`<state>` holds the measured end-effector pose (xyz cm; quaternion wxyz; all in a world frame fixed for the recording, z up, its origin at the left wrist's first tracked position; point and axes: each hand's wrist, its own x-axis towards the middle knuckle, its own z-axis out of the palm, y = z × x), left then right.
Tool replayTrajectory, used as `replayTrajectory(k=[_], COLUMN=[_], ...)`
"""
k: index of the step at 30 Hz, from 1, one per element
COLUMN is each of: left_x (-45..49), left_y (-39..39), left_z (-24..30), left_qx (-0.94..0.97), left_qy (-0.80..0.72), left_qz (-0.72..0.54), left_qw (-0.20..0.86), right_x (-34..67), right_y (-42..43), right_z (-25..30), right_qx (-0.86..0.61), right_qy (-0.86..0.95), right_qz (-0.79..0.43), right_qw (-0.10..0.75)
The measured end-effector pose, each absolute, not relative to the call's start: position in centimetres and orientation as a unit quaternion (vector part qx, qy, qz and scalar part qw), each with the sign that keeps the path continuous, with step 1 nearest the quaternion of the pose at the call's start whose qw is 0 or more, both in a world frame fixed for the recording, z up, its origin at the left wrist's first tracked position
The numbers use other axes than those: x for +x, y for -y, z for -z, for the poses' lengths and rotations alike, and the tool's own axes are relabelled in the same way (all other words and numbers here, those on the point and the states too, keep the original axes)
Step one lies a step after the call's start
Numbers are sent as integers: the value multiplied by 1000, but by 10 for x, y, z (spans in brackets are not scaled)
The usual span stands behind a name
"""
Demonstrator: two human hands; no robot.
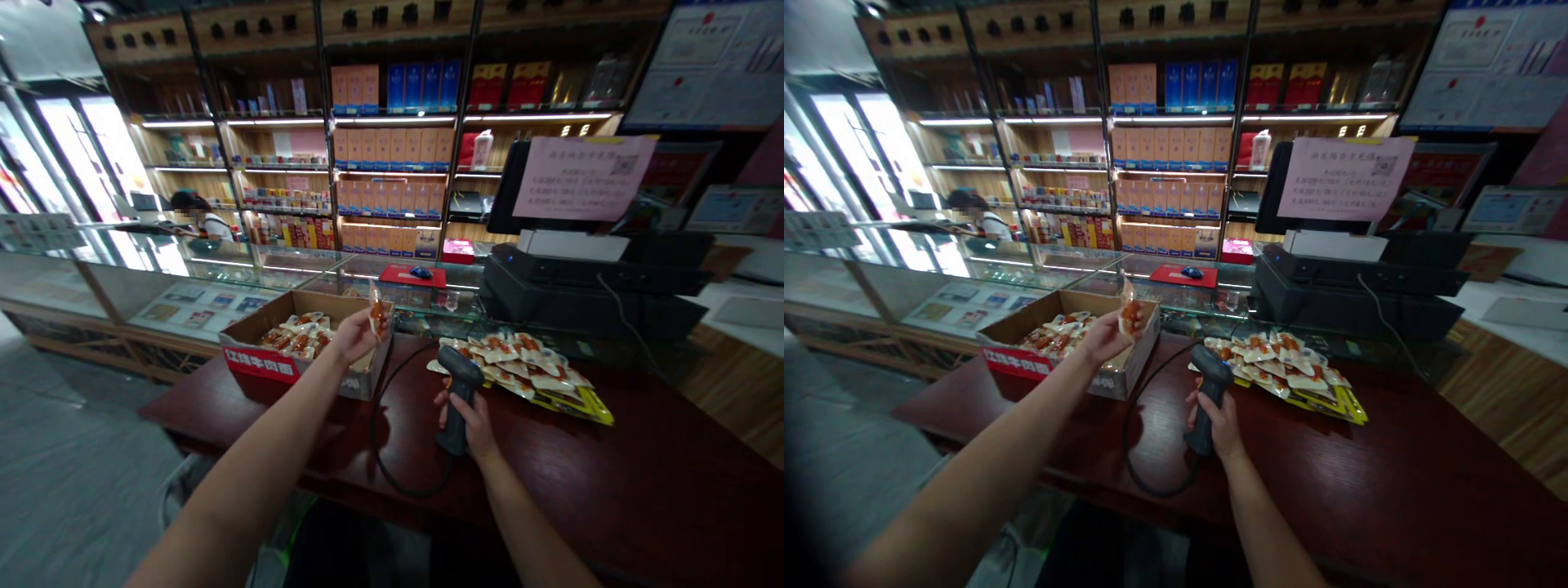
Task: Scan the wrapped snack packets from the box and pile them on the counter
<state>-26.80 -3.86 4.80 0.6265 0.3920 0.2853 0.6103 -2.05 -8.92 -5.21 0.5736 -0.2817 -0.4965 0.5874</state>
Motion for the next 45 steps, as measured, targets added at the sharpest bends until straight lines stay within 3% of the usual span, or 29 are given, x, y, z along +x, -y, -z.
replayTrajectory(k=[6,12,21,45], left_x=[-197,-188,-196,-193], left_y=[63,41,33,31], left_z=[14,60,73,72], left_qx=[298,262,261,228], left_qy=[-225,-240,-312,-313], left_qz=[-559,-619,-664,-673], left_qw=[740,700,627,631], right_x=[-19,-19,-20,-21], right_y=[91,92,92,85], right_z=[53,52,50,58], right_qx=[-288,-284,-299,-294], right_qy=[501,498,496,480], right_qz=[-581,-592,-582,-594], right_qw=[573,567,570,575])
